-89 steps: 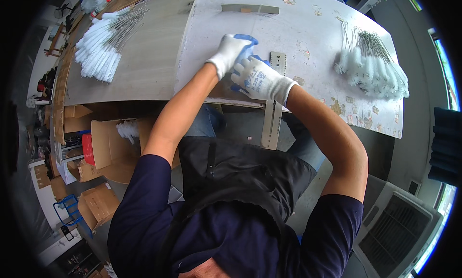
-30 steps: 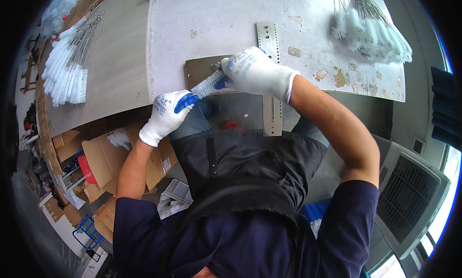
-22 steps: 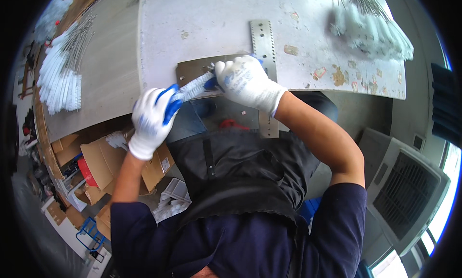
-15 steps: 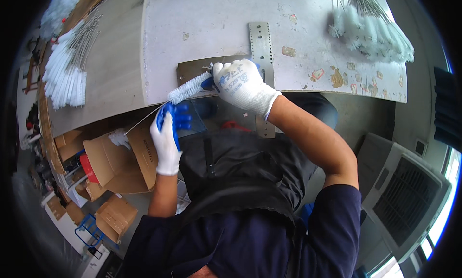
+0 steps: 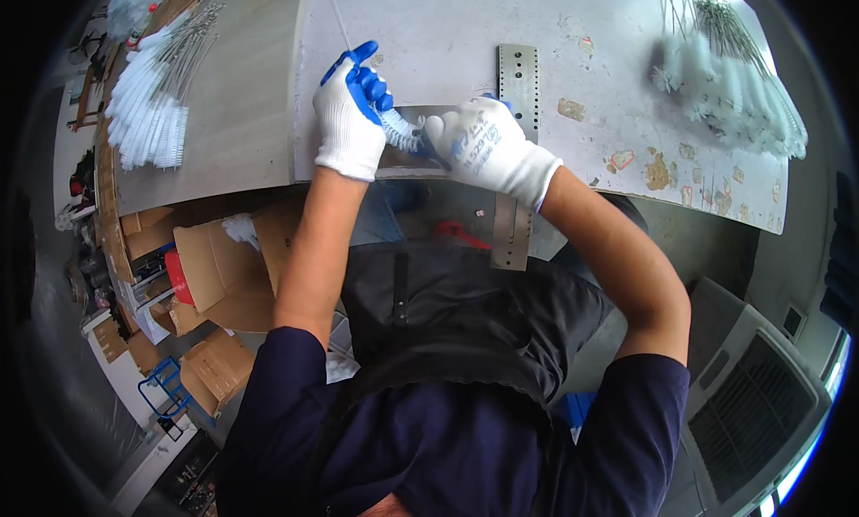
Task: The person repeatedly picks up white bristle bundles and metal rods, inserts the rods into the bristles, and places the assembled brushes into a cardboard box. The process is repeated for multiple units throughout the clip.
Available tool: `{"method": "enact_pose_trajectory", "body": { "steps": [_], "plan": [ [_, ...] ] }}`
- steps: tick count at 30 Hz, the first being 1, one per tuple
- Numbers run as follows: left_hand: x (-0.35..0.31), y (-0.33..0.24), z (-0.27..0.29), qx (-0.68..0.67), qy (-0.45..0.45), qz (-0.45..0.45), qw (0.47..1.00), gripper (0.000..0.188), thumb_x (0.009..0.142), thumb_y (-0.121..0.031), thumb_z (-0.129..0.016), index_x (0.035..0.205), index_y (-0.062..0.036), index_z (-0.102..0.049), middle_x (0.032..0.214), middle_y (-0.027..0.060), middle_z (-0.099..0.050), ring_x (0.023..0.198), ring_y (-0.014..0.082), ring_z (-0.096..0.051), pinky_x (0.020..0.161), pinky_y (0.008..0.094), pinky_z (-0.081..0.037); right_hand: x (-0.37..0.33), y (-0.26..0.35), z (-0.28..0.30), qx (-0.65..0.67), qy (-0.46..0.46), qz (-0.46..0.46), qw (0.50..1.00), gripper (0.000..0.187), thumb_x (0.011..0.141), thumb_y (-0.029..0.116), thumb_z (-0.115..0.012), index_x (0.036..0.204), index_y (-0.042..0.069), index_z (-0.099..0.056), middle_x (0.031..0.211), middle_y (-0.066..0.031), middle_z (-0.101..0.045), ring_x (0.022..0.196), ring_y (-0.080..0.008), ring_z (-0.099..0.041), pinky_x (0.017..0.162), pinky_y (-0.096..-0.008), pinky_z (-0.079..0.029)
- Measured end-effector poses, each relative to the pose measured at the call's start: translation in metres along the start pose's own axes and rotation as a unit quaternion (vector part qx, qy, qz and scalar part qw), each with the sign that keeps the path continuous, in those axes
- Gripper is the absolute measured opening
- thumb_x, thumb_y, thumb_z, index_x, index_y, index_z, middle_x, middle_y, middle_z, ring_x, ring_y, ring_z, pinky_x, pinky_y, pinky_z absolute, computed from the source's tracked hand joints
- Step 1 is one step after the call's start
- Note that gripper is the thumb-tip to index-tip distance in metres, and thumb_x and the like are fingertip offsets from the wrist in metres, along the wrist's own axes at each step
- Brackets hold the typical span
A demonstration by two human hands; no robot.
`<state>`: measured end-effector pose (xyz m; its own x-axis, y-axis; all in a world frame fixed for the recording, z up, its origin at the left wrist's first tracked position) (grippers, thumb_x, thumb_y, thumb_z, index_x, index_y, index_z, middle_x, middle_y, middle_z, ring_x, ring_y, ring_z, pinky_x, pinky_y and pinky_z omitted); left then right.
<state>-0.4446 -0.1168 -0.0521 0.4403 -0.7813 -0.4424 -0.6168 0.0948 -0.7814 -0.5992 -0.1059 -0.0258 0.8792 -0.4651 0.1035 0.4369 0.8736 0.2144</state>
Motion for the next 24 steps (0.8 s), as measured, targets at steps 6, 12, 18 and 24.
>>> {"method": "enact_pose_trajectory", "body": {
  "steps": [6, 12, 18, 24],
  "plan": [
    [0.008, 0.022, -0.077, 0.259, 0.127, 0.033, 0.957, 0.023, 0.099, -0.012, -0.054, 0.097, -0.0015, -0.074, 0.057, -0.0086, -0.042, 0.047, 0.0046, -0.036, 0.042, 0.0248, -0.027, -0.004, 0.007, 0.002, 0.016, -0.064, 0.017, 0.998, 0.026, 0.069, 0.023, -0.073, 0.086, 0.01, -0.059, 0.073, -0.0077, -0.064, 0.071, -0.0284, -0.067, 0.066, -0.0408, -0.052],
    [0.018, 0.031, -0.069, 0.211, 0.094, 0.053, 0.972, 0.015, 0.09, -0.01, -0.061, 0.083, -0.0083, -0.075, 0.055, -0.0032, -0.048, 0.043, 0.0101, -0.038, 0.041, 0.0307, -0.032, 0.0, 0.004, 0.021, 0.043, -0.118, 0.006, 0.992, 0.023, 0.083, 0.03, -0.071, 0.093, 0.01, -0.063, 0.072, -0.0109, -0.067, 0.068, -0.0304, -0.067, 0.069, -0.0432, -0.052],
    [0.02, 0.01, -0.045, 0.131, 0.064, 0.021, 0.989, 0.016, 0.092, -0.011, -0.057, 0.091, -0.002, -0.07, 0.06, 0.0065, -0.058, 0.046, 0.0163, -0.053, 0.043, 0.0347, -0.045, 0.015, 0.014, 0.012, -0.017, -0.1, -0.129, 0.986, 0.034, 0.081, 0.042, -0.076, 0.086, 0.01, -0.065, 0.076, -0.0115, -0.07, 0.073, -0.0315, -0.069, 0.071, -0.0437, -0.053],
    [0.033, -0.051, 0.038, 0.416, 0.04, -0.272, 0.867, 0.027, 0.1, -0.026, -0.06, 0.099, -0.0021, -0.071, 0.074, 0.0067, -0.07, 0.065, 0.0168, -0.065, 0.064, 0.0362, -0.052, 0.015, 0.026, 0.0, -0.052, -0.084, -0.093, 0.991, 0.036, 0.081, 0.043, -0.077, 0.089, 0.01, -0.064, 0.083, -0.0117, -0.071, 0.078, -0.0304, -0.07, 0.075, -0.0425, -0.053]
  ]
}}
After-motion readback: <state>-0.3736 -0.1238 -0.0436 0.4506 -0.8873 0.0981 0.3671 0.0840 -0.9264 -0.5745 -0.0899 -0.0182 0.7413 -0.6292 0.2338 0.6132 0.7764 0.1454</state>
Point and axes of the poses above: each hand's wrist, its own x-axis towards the middle knuckle, its own z-axis out of the back of the hand, y = z × x, the point moved 8 cm from there along x, towards the middle knuckle
